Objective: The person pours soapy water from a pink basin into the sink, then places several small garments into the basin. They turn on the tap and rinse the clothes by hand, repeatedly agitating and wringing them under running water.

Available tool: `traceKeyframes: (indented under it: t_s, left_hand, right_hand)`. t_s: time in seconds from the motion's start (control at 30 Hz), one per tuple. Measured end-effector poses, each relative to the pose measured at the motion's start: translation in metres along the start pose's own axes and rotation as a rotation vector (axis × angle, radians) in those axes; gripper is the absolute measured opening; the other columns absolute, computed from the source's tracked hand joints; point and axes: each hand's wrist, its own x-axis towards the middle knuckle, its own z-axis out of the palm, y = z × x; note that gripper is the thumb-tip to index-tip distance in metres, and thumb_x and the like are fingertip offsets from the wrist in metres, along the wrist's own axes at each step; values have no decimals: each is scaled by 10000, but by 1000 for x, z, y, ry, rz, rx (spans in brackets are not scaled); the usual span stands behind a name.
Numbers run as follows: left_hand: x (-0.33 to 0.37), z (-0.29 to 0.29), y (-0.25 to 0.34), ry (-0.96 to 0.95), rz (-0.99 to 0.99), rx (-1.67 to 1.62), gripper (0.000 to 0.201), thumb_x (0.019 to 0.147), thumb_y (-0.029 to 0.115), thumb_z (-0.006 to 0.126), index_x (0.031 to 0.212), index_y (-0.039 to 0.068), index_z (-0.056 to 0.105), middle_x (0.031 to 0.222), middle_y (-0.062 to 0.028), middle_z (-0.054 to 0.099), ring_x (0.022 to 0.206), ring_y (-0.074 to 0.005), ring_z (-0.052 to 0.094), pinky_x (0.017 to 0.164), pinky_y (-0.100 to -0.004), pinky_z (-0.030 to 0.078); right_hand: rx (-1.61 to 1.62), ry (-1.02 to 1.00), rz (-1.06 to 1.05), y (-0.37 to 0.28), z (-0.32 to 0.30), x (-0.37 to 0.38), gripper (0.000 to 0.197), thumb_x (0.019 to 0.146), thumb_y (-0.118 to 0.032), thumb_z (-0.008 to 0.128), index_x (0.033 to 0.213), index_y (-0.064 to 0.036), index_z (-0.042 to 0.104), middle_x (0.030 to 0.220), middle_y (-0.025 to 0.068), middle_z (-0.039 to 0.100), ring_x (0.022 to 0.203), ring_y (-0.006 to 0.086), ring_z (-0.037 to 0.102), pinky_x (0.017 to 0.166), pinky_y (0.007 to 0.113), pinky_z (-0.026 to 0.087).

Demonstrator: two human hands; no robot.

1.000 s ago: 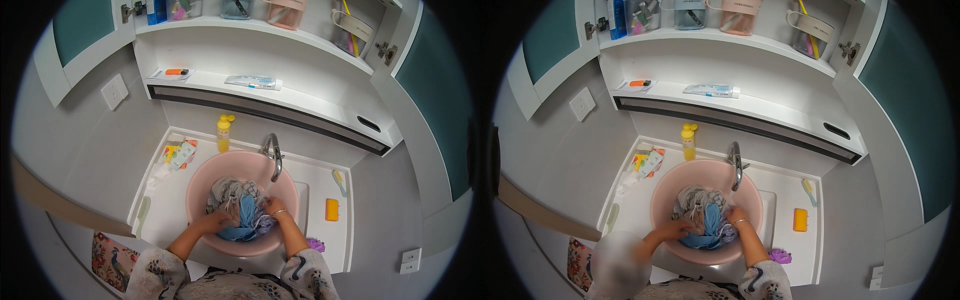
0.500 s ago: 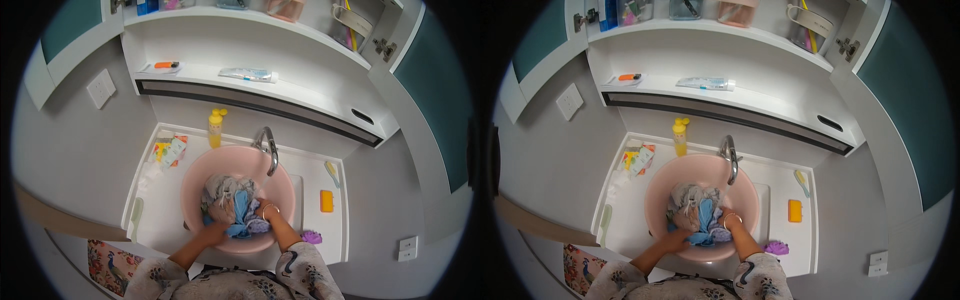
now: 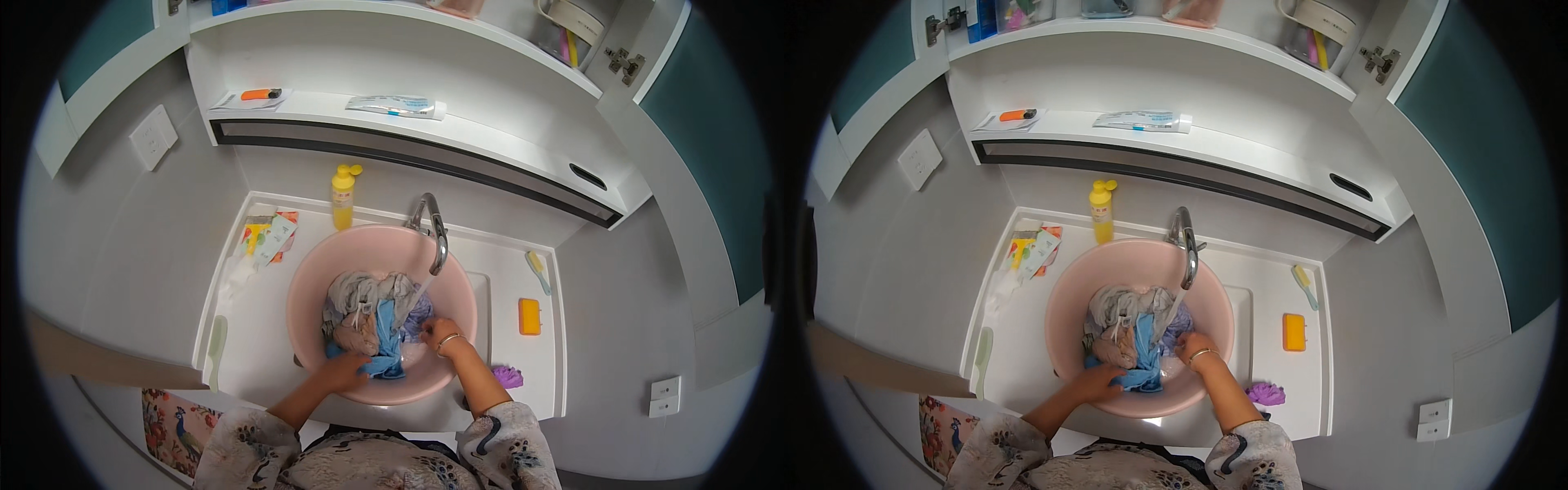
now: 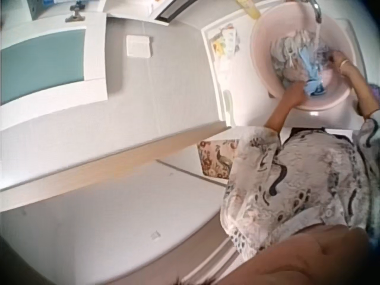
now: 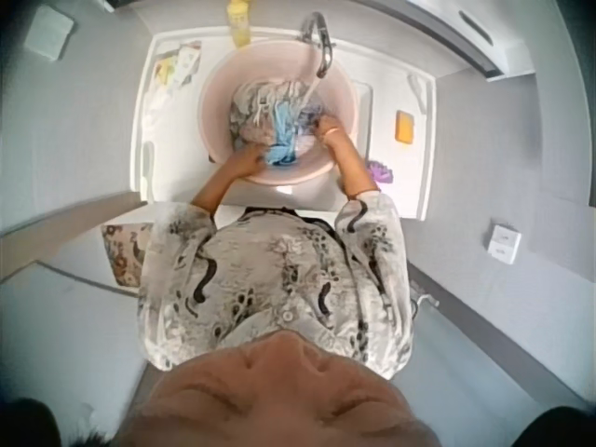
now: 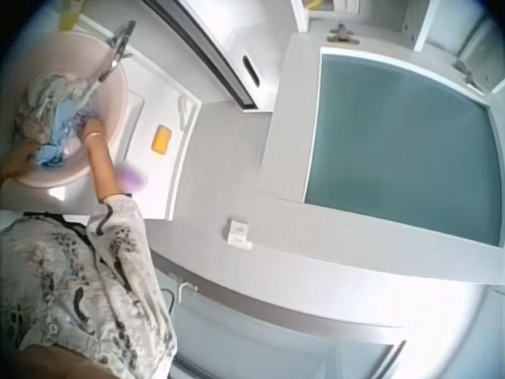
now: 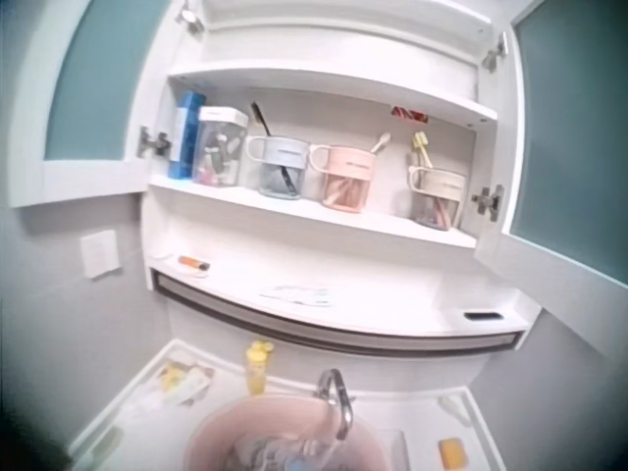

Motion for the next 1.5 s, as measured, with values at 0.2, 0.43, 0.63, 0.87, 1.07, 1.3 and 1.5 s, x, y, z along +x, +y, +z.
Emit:
traceKeyframes:
  t_s: [0.2,0.43,0.63,0.87,1.07,1.3,1.5]
  left_hand:
    - [13,-21,25,119,-64,154,590,686,187,697,1228,88,485,1226,-157,468,1151,-372,437,929,-446,401]
    - [22,5,13,140,-298,367,672,670,221,696,1287,156,439,1327,-181,358,1191,-397,372,856,-534,427]
    - [24,4,7,101,-247,343,644,689,262,695,1276,148,457,1312,-168,379,1209,-395,354,853,-560,418]
    - [27,4,8,101,-224,241,599,688,282,693,1234,126,500,1268,-177,401,1194,-395,370,863,-534,421]
    - [21,-19,-30,-5,-11,121,421,751,192,635,1151,82,565,1146,-186,523,1074,-357,498,884,-434,432]
    - [68,-45,-60,-231,-511,267,263,765,141,576,981,5,641,962,-205,635,890,-347,616,793,-428,479]
    - [107,-33,-83,-299,-550,180,257,742,200,614,904,8,666,904,-203,643,824,-326,633,738,-410,496]
  right_hand:
    - [75,136,-126,-5,-3,32,489,741,-233,681,1191,-100,545,1283,192,461,1141,351,481,912,416,428]
    - [51,51,196,-21,62,67,480,769,-237,628,1200,-67,503,1286,248,433,1116,392,498,939,429,412]
    - [-303,-347,-222,-13,30,43,506,717,-204,624,1186,-38,534,1162,216,564,1067,351,550,889,397,454]
    - [-136,-197,-227,11,15,0,509,701,-196,649,1191,-96,550,1087,196,595,1001,359,569,877,405,455]
    - [-62,-44,-361,-19,10,-17,373,728,-224,651,1082,-109,620,1005,191,606,923,363,583,830,412,464]
    - [-504,-284,-196,-78,72,10,728,711,-323,712,1340,-273,349,1317,102,441,1237,286,395,922,524,335]
    - [-212,-150,-61,-66,84,42,492,726,-108,602,1195,-229,515,1039,118,627,985,305,586,827,424,456]
